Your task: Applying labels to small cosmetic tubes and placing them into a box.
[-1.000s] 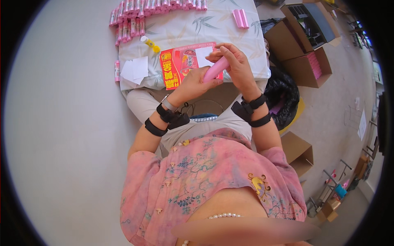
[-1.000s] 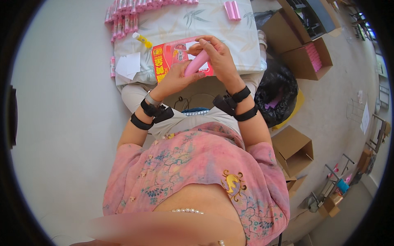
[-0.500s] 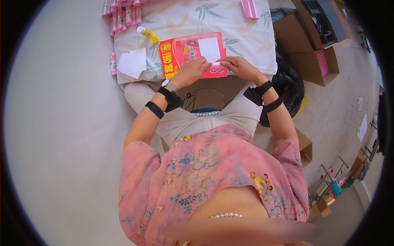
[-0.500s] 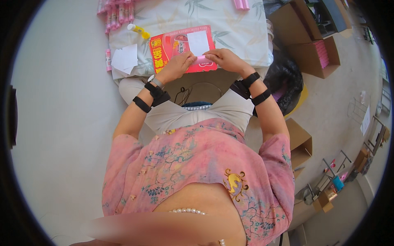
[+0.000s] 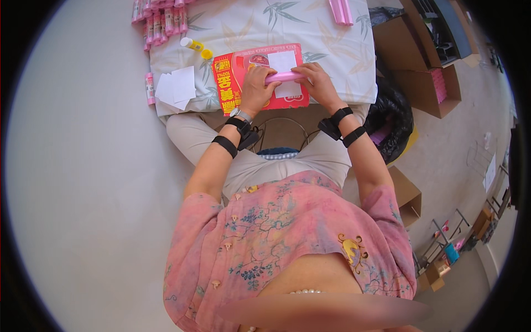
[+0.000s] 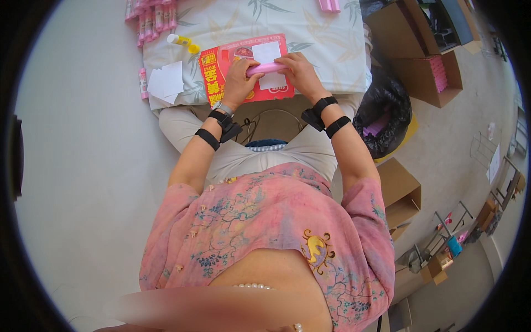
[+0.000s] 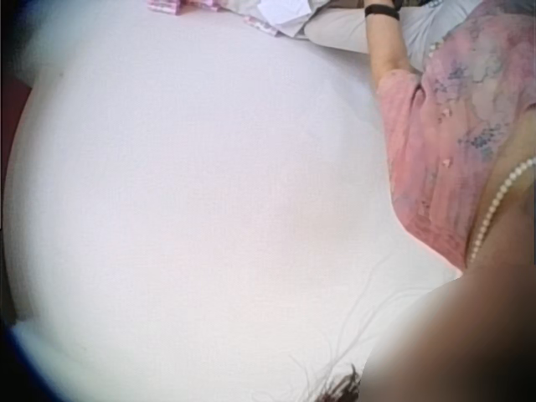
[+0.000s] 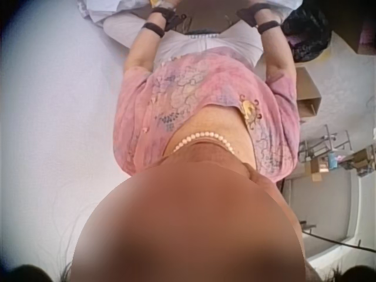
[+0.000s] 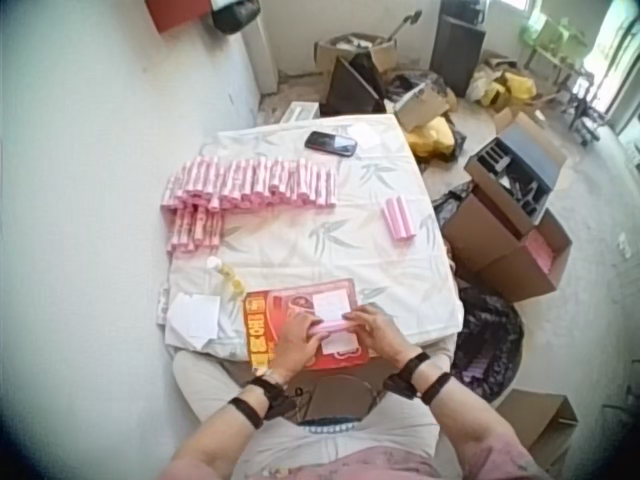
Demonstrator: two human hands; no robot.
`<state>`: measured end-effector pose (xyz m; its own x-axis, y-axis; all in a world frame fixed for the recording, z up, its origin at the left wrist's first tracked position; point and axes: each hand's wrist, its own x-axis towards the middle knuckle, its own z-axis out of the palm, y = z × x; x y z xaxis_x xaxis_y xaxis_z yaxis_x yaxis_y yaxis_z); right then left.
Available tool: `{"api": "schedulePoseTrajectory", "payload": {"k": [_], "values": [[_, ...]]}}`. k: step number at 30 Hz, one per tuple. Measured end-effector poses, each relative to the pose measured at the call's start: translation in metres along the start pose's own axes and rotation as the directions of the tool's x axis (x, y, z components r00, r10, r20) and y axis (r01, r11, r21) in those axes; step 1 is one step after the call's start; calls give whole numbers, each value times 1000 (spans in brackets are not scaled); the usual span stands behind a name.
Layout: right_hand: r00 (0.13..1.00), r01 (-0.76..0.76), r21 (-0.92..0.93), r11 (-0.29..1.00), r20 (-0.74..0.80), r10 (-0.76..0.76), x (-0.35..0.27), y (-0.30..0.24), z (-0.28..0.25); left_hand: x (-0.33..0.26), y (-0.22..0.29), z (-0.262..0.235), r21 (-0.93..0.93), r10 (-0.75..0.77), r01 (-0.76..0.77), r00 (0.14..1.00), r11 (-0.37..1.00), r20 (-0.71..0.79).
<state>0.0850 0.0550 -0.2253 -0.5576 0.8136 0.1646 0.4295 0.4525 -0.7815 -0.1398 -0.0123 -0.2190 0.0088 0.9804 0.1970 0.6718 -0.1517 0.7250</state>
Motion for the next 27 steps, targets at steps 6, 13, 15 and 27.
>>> {"api": "schedulePoseTrajectory", "payload": {"k": [6,13,15,27], "values": [[1000,-27,0,1000,-14,27,-4,3,3,-3,-3,7,9,-6,6,1000,1000,-10],[999,-36,14,999,-6,36,-3,-2,4,-6,-2,6,73,37,-36,999,997,-19],[1000,-19,-9,1000,-4,19,0,-3,5,-6,-4,7,114,50,-47,998,992,-29],[993,100,-178,979,-43,-109,-6,0,12,-11,15,2,327,165,-151,986,933,-15]]}}
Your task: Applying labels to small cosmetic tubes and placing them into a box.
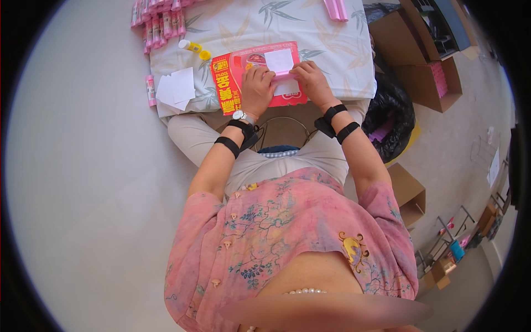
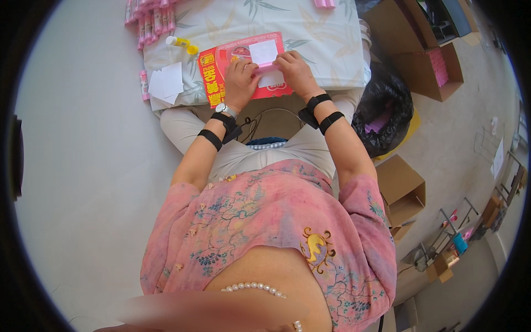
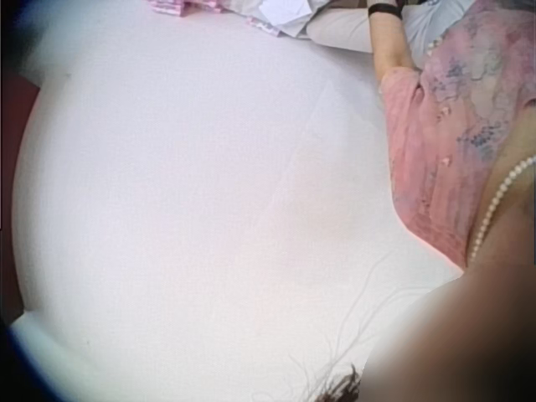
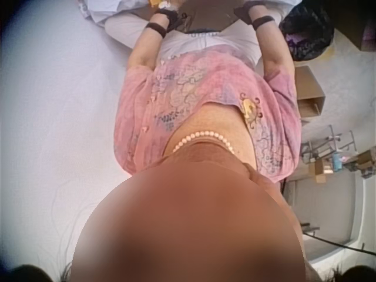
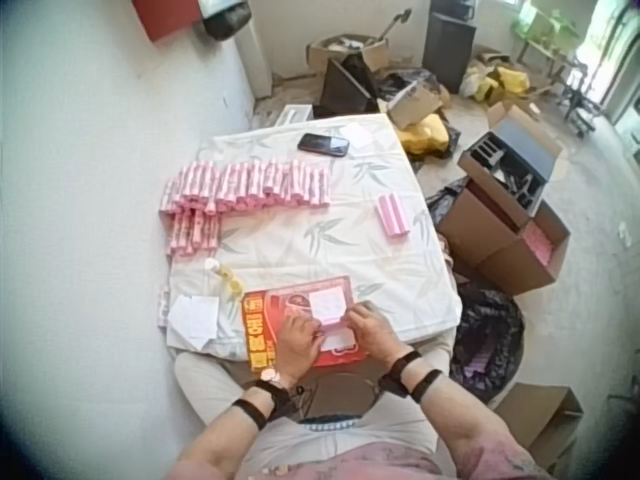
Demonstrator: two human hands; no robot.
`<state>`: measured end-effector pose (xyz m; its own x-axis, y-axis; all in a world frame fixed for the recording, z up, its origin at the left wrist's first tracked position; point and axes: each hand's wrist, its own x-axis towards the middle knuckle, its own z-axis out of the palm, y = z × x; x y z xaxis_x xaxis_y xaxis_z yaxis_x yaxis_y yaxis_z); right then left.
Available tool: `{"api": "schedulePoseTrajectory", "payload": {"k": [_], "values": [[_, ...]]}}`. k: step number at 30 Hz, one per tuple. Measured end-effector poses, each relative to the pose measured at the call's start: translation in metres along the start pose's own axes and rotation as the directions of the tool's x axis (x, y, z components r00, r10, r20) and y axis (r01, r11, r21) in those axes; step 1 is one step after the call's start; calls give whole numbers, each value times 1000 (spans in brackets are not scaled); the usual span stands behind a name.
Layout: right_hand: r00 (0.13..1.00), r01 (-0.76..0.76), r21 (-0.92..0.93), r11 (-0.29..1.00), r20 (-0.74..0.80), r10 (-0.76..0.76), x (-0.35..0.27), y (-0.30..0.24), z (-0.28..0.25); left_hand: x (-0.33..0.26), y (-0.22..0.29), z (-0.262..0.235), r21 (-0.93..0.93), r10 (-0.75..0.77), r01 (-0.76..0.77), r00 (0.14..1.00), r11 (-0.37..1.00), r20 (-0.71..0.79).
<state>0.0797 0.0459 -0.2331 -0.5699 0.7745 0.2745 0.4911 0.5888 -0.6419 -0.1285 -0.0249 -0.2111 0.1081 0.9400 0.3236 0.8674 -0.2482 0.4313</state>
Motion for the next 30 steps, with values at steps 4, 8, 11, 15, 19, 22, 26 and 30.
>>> {"api": "schedulePoseTrajectory", "payload": {"k": [4,8,11,15,19,22,26,30], "values": [[1000,13,-26,1000,-13,-13,-3,5,2,-3,24,-13,44,82,-88,988,995,131],[999,26,-35,999,-35,-28,-2,3,2,-3,30,-7,131,74,-108,968,985,240],[999,30,-48,998,-41,-32,-2,5,4,2,29,2,189,90,-140,964,972,251],[998,32,-41,999,-49,-34,-2,5,5,3,26,13,288,175,-232,962,929,209],[998,20,-17,1000,-55,-21,-2,4,4,8,38,17,202,124,-158,977,966,172],[997,47,-8,999,-63,-48,-2,5,3,6,36,18,174,108,-133,983,976,150],[999,41,0,999,-20,-41,-3,7,1,0,30,12,70,55,-58,998,996,42],[999,53,-14,998,0,-53,-4,8,0,-3,20,9,-25,-7,7,1000,1000,11]]}}
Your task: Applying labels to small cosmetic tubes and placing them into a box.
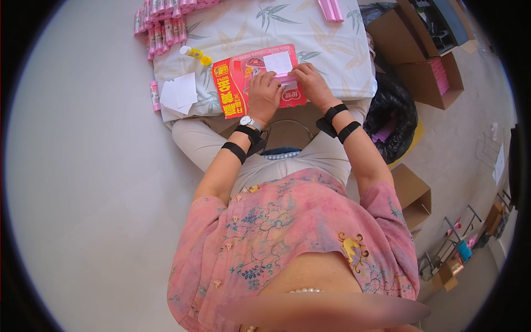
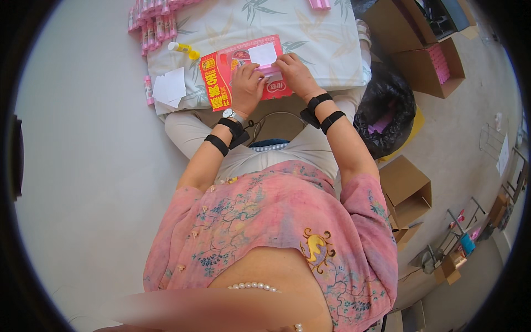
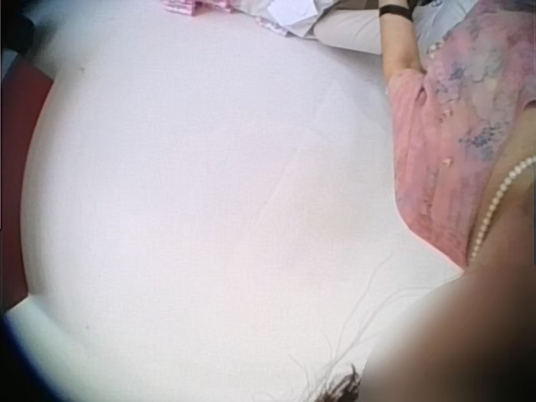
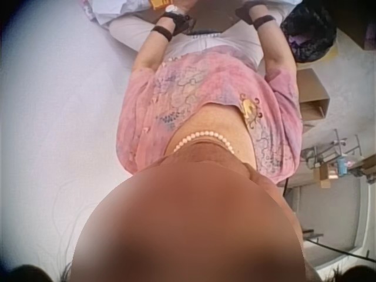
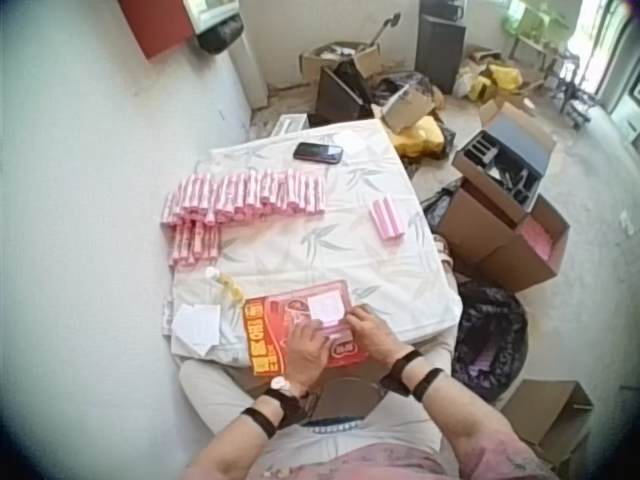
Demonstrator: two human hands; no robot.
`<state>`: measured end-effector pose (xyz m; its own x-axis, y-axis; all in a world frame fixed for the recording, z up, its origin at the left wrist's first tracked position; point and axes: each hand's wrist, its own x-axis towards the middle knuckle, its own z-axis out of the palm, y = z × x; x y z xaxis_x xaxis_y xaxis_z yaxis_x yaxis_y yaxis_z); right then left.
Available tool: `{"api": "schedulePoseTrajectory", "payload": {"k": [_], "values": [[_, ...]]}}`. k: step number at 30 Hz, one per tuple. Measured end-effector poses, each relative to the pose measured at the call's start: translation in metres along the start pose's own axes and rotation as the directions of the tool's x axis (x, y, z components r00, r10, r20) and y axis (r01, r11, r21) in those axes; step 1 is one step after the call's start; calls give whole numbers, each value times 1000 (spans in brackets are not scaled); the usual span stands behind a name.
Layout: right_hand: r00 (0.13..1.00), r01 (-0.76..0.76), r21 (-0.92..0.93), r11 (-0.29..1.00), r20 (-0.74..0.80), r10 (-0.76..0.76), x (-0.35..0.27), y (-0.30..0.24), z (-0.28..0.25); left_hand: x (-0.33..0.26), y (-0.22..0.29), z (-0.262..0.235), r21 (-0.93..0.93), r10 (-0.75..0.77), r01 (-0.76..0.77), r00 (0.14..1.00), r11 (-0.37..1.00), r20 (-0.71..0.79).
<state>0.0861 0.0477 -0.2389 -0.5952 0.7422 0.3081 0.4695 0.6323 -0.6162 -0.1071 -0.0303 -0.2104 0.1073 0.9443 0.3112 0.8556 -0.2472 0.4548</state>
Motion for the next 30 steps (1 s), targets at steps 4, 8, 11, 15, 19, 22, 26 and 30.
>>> {"api": "schedulePoseTrajectory", "payload": {"k": [4,8,11,15,19,22,26,30], "values": [[1000,4,-14,1000,3,-4,-2,2,1,1,-3,1,-20,2,-2,1000,1000,-6],[1000,24,-9,1000,9,-24,-2,3,-1,5,-5,1,-76,-31,30,999,997,-14],[999,27,-3,1000,31,-27,-1,3,-3,8,-7,1,-104,-62,61,998,993,-13],[998,13,14,1000,67,-14,-2,5,-5,15,-6,2,-131,-81,76,996,988,-30],[998,2,2,1000,59,-2,-1,4,-4,16,-10,4,-146,-161,166,986,975,47],[998,-23,25,999,62,21,-1,4,-4,17,-11,7,-184,-182,184,983,966,25],[997,-68,48,997,52,65,-2,3,-4,19,-14,11,-239,-256,258,966,936,41],[996,-77,63,995,59,74,2,2,-5,22,-26,16,-290,-337,356,934,888,117]]}}
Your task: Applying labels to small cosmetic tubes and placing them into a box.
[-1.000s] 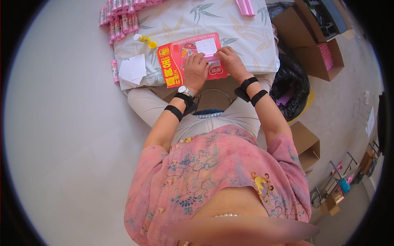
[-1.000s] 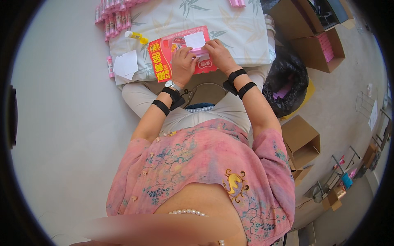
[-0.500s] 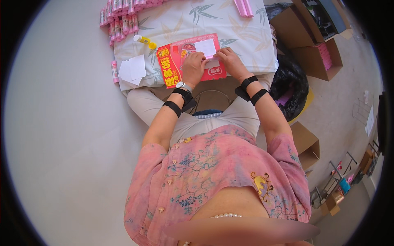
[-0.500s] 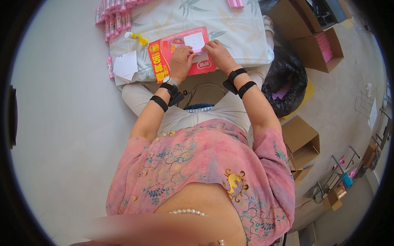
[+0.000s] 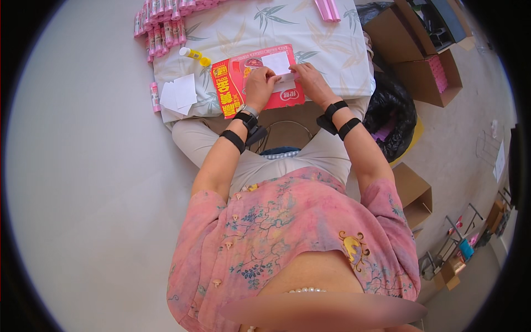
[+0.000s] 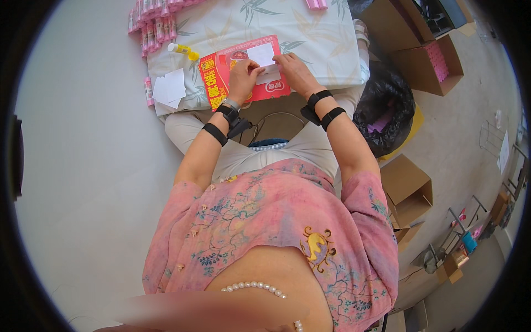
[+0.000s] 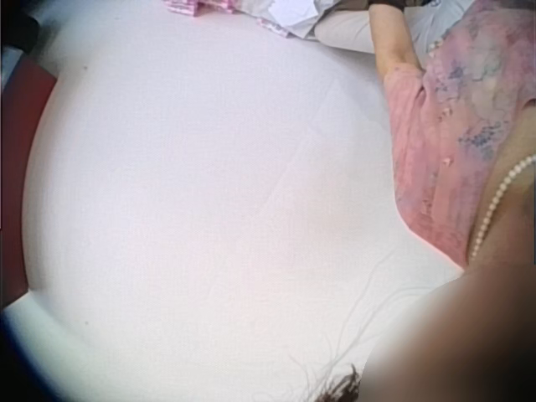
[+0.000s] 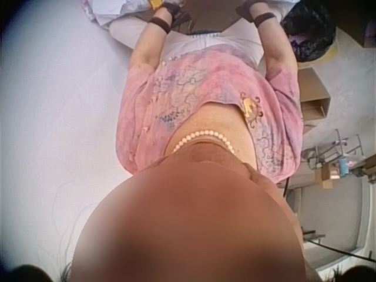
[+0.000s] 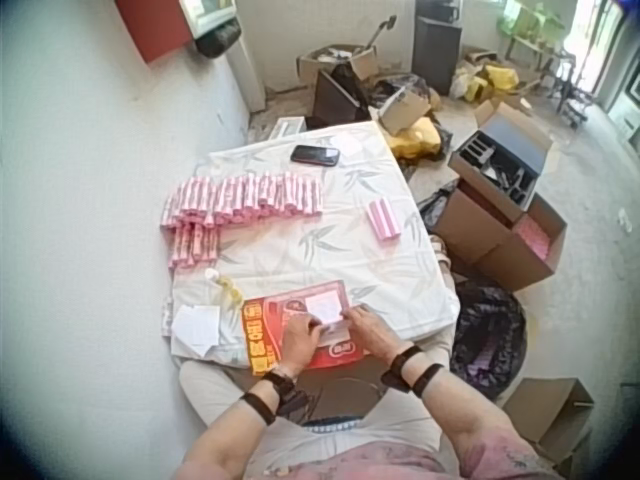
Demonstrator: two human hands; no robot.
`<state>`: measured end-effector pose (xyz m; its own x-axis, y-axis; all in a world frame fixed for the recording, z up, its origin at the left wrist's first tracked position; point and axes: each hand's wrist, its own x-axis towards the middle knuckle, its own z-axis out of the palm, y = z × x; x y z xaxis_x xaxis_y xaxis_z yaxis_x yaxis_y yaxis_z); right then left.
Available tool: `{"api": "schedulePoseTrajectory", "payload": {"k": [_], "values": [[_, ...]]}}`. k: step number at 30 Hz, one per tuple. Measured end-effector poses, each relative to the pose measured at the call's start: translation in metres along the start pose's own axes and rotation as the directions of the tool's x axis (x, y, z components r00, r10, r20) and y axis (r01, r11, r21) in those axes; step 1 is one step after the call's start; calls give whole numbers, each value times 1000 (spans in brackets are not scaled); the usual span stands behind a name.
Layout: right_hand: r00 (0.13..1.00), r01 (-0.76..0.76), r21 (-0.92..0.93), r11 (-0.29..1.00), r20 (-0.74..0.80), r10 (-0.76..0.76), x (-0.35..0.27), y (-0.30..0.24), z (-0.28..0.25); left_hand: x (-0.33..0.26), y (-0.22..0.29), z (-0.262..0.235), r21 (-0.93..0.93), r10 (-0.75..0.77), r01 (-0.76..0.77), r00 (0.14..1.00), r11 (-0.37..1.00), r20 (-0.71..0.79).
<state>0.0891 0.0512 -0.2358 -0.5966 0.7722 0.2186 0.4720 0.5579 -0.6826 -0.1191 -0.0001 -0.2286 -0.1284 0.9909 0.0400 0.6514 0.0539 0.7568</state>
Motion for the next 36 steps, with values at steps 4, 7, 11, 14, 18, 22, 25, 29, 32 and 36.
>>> {"api": "schedulePoseTrajectory", "payload": {"k": [4,7,11,14,18,22,25,29,32,36], "values": [[999,-28,38,999,-16,29,-2,2,0,9,-1,-2,-101,-112,120,990,988,85],[997,-80,58,995,5,79,-3,4,0,17,-5,-4,-108,-141,159,977,981,158],[991,-134,63,989,20,133,2,5,0,34,-24,-5,-98,-141,173,952,980,271],[987,-160,91,983,47,157,8,6,-3,46,-38,-4,-101,-156,197,934,975,321],[979,-187,133,973,112,173,12,2,-5,49,-45,-7,-118,-204,261,911,958,359],[981,-173,119,978,114,159,8,14,-4,52,-21,-8,-59,-220,254,914,965,340],[983,-147,76,986,120,137,9,14,-3,55,-13,-12,-36,-276,305,899,952,340],[999,-9,-55,998,52,11,2,1,-4,59,-9,-14,39,-353,367,851,929,388],[998,49,-219,974,-30,-57,-5,-14,0,61,-12,-13,58,-346,354,846,933,406],[990,59,-373,926,-95,-101,-4,-19,17,62,-22,-12,15,-290,310,872,951,393]]}}
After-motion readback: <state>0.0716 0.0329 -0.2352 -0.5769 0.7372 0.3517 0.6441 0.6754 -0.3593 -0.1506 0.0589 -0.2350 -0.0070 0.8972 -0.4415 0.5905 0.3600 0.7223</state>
